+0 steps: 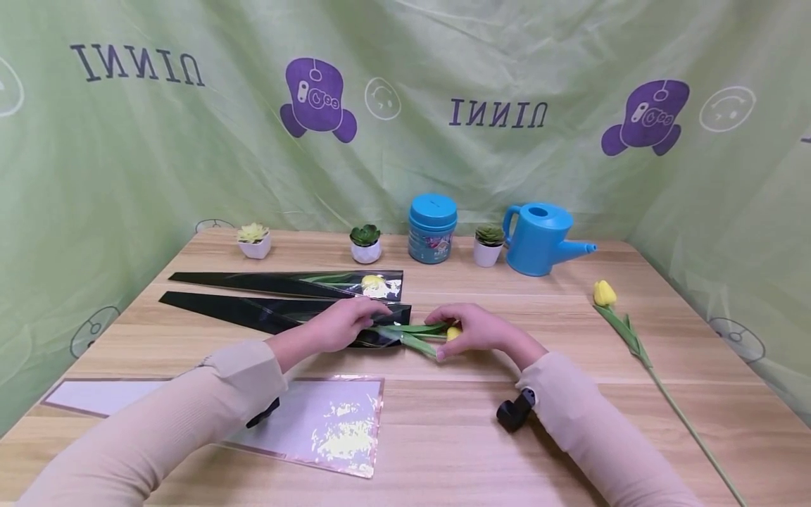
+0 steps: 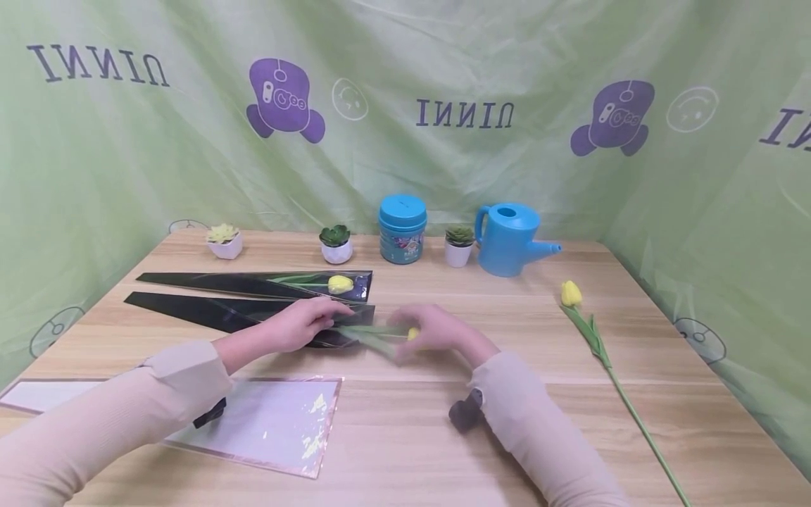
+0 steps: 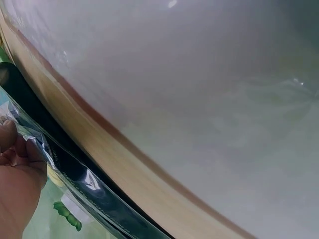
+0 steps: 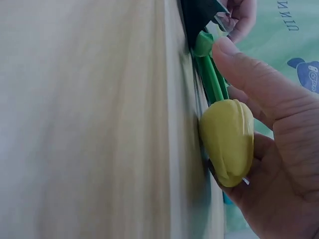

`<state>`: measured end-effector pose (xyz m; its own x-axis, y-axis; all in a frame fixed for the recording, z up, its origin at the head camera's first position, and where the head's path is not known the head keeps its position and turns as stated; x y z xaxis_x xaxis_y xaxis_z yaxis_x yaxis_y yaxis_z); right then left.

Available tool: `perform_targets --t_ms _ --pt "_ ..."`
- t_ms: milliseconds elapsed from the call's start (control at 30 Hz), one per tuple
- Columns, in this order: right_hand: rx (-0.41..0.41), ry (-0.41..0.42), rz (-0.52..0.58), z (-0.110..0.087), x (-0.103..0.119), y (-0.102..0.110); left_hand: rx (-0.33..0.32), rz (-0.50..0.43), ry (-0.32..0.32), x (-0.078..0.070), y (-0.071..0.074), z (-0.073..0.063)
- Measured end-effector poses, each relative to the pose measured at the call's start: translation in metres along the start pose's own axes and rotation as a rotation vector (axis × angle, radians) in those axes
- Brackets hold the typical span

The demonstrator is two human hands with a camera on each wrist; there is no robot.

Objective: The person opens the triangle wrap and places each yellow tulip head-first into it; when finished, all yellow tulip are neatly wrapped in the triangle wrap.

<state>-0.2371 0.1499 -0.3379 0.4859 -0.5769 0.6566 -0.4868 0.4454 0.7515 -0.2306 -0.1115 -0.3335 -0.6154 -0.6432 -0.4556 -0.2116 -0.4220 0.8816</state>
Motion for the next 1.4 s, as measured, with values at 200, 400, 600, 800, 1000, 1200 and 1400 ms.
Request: perform_targets --t_ms 200,400,600,800,1000,1200,1400 --pt "-0.008 -0.025 -0.037 -0.006 -0.002 -0.001 0.003 0.000 0.004 0.002 -0.001 0.000" --pt "-0.071 -0.048 -0.032 -0.007 0.001 -0.004 0.000 -0.002 0.006 0.000 0.000 -0.001" --pt "-0.121 -0.040 -0.031 -0.003 0.002 -0.007 0.007 0.012 -0.018 -0.004 0.000 0.000" --pt "-0.141 -0.016 -0.018 0.006 0.008 -0.009 -0.004 0.017 -0.023 -0.004 0.001 0.002" --pt "-0.129 0.015 -0.026 0.017 0.015 -0.015 0.002 0.017 -0.015 -0.003 -0.001 0.002" --pt "-0.150 0.011 -0.011 0.027 0.020 -0.020 0.020 0.027 0.009 -0.003 -0.001 0.002" --pt "-0.175 0.018 0.002 0.033 0.023 -0.022 0.017 0.030 0.012 -0.003 0.000 0.003"
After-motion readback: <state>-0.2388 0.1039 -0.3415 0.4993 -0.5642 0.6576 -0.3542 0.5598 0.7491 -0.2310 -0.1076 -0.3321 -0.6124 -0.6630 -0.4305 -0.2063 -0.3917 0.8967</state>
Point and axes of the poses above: each hand's wrist, its own z-axis towards the middle knuckle, its own y-axis out of the back of the hand, x = y × z, the point moved 1 cm from there along z, towards the middle knuckle, and after that the axes turned 2 degrees about y, right-handed, at the moved point
